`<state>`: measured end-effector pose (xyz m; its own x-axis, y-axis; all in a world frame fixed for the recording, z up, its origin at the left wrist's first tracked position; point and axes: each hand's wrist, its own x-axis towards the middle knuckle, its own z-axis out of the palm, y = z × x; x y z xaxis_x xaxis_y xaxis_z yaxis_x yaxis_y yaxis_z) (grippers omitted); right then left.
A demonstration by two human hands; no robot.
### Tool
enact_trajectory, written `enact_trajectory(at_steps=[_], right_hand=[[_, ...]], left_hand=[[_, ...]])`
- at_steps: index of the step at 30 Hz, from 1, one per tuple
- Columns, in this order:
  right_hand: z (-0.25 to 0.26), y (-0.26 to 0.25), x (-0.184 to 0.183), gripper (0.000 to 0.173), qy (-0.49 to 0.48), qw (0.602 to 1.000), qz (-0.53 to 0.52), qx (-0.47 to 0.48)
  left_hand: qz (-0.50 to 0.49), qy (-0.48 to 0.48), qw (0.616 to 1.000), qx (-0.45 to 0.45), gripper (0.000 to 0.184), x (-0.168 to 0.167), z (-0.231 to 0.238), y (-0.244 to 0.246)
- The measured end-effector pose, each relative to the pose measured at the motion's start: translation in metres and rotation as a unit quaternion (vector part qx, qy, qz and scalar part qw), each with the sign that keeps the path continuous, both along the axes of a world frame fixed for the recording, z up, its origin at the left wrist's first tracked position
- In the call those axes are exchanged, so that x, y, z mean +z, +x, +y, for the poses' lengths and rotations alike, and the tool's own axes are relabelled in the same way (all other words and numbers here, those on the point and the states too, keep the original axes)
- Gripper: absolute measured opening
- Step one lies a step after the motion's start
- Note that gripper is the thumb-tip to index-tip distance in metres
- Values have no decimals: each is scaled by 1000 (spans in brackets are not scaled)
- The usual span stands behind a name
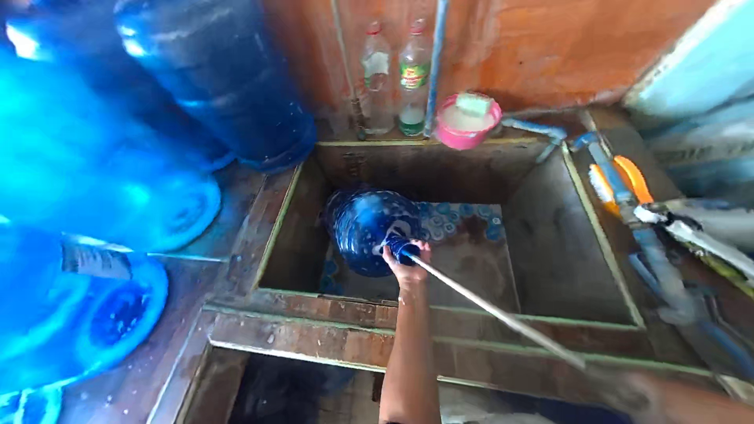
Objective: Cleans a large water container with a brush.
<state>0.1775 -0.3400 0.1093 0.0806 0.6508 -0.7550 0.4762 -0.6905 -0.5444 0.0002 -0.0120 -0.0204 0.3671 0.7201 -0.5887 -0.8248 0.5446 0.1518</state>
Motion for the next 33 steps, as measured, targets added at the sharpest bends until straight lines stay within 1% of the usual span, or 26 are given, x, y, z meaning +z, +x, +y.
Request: enact_trajectory(at_steps=[1, 2, 3, 4, 5, 7, 8, 9, 10, 12, 14, 15, 16, 18, 19, 20, 21, 23, 25, 26, 27, 28, 30, 31, 32, 33], right_hand=[[8, 23, 3, 19, 31, 988, -140, 65], [18, 44, 8, 26, 33, 951, -282, 121], [22, 60, 8, 27, 72, 908, -383, 150], [25, 65, 10, 28, 81, 892, -414, 162], [29, 55, 16, 28, 38, 920, -360, 152], [22, 23, 7, 17, -32, 991, -95, 86], [14, 5, -1, 7, -66, 996, 55, 36], [11, -9, -5, 11, -103, 983, 152, -3], [16, -10, -1, 12, -109, 983, 145, 4], [34, 15, 18, 14, -59, 985, -127, 104], [40, 47, 27, 24, 10, 912, -377, 162], [41, 54, 28, 25, 30, 895, -411, 171], [43, 45, 31, 28, -4, 918, -361, 165], [32, 14, 16, 20, -49, 990, -85, 99], [20, -4, 1, 11, -76, 992, 94, 39], [12, -19, -9, 14, -116, 968, 223, -23], [13, -24, -11, 14, -134, 962, 234, -36], [31, -3, 3, 15, -106, 993, -38, 38], [50, 27, 25, 28, -58, 940, -312, 130], [52, 34, 28, 28, -30, 918, -368, 144], [53, 30, 29, 30, -43, 928, -344, 140], [52, 17, 25, 30, -77, 957, -253, 118], [29, -13, 1, 8, -82, 995, 46, 25], [19, -25, -8, 11, -98, 975, 194, -37], [16, -26, -11, 11, -109, 958, 257, -59], [21, -15, -8, 10, -96, 974, 201, -32]], left_hand=[[43, -16, 998, -37, 64, -2, -2, -1], [85, -32, 992, -85, 62, -3, -3, 0], [122, -38, 984, -125, 55, -3, -2, 2], [147, -35, 978, -147, 46, -2, -3, 3], [158, -14, 976, -147, 42, 0, -3, 4], [104, 14, 991, -86, 46, 10, -2, 5], [42, 25, 998, -47, 52, 12, -2, 4], [-22, 34, 999, -18, 59, 9, -1, 2], [-45, 44, 998, -13, 63, 7, -1, 1], [36, 30, 997, -69, 60, 2, -5, -2], [124, -13, 982, -142, 52, 1, -4, 1], [148, -33, 976, -156, 45, 1, -3, 4], [155, -37, 975, -154, 40, 1, -3, 5], [89, 4, 991, -98, 42, 5, -2, 3], [28, 28, 998, -54, 48, 7, -2, 2], [-29, 45, 999, -11, 54, 10, -2, 0], [-55, 52, 997, 19, 59, 15, -2, -1], [5, 12, 1000, -2, 60, 7, -4, -4], [100, -22, 990, -98, 58, -1, -1, -1], [127, -34, 983, -127, 50, -1, 0, 3], [137, -39, 981, -130, 42, 0, 1, 6], [125, -31, 985, -115, 39, 3, 2, 6], [39, 14, 998, -56, 48, 4, 4, 7], [-22, 40, 999, -26, 58, 2, 4, 6], [-65, 61, 996, -8, 67, -2, 4, 5], [-61, 65, 996, -8, 72, -5, 3, 4]])
